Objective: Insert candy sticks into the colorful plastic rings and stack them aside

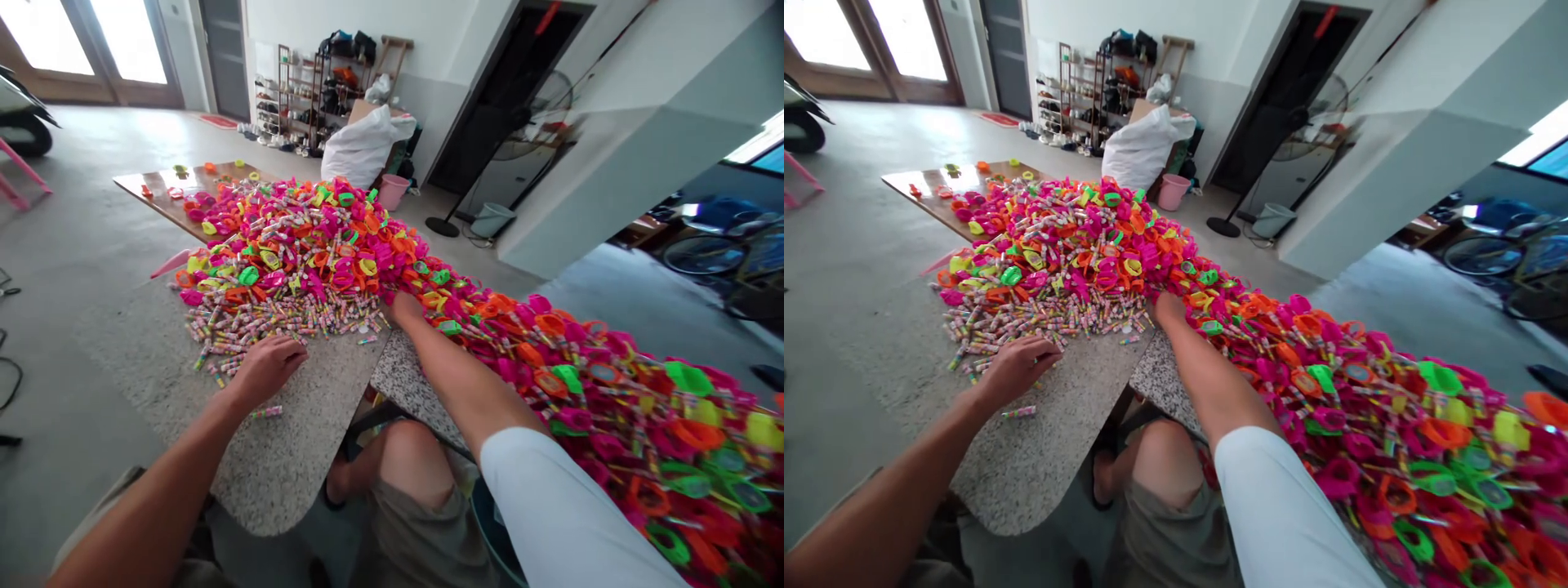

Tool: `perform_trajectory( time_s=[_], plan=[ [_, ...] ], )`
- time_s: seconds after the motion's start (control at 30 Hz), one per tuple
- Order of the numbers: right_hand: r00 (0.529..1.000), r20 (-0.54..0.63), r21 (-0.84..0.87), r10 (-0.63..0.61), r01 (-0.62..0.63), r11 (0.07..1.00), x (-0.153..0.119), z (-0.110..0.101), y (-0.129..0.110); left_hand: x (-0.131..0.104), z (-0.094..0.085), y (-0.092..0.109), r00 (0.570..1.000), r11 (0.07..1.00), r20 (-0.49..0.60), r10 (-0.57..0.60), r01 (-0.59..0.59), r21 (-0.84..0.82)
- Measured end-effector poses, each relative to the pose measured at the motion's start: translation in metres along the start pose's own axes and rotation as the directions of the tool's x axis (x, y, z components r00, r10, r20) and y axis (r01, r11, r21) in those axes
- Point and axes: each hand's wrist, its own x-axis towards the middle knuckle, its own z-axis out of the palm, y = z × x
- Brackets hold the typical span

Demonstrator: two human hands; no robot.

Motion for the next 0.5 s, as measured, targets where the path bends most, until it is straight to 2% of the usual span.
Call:
perform_trajectory(
  time_s=[0.13, 0.23, 0.3, 0.37, 0.43, 0.47, 0.5],
  plan=[
    [0.999, -0.032, 0.005, -0.021, 0.022, 1.000, -0.014, -0.004, 0.001, 0.001, 0.002, 0.005, 0.999, 0.999, -0.039, -0.025, 0.024, -0.025],
    [0.985, -0.029, 0.068, -0.171, 0.173, 0.983, -0.040, 0.002, -0.008, 0.002, 0.010, 0.014, 0.991, 0.989, -0.080, -0.110, 0.101, -0.112],
    [0.945, -0.013, 0.153, -0.328, 0.326, 0.933, -0.066, 0.013, -0.017, 0.003, 0.019, 0.020, 0.977, 0.961, -0.096, -0.189, 0.164, -0.221],
    [0.850, -0.056, 0.260, -0.524, 0.519, 0.814, -0.095, 0.025, -0.027, 0.005, 0.028, 0.023, 0.956, 0.904, -0.108, -0.273, 0.216, -0.370],
    [0.714, -0.140, 0.334, -0.686, 0.686, 0.646, -0.123, 0.034, -0.036, 0.006, 0.033, 0.024, 0.943, 0.847, -0.096, -0.318, 0.238, -0.476],
    [0.653, -0.168, 0.355, -0.738, 0.739, 0.573, -0.135, 0.036, -0.041, 0.006, 0.034, 0.025, 0.945, 0.838, -0.087, -0.316, 0.234, -0.493],
    [0.612, -0.175, 0.373, -0.771, 0.766, 0.523, -0.144, 0.037, -0.046, 0.007, 0.033, 0.025, 0.951, 0.842, -0.077, -0.298, 0.224, -0.490]
  ],
)
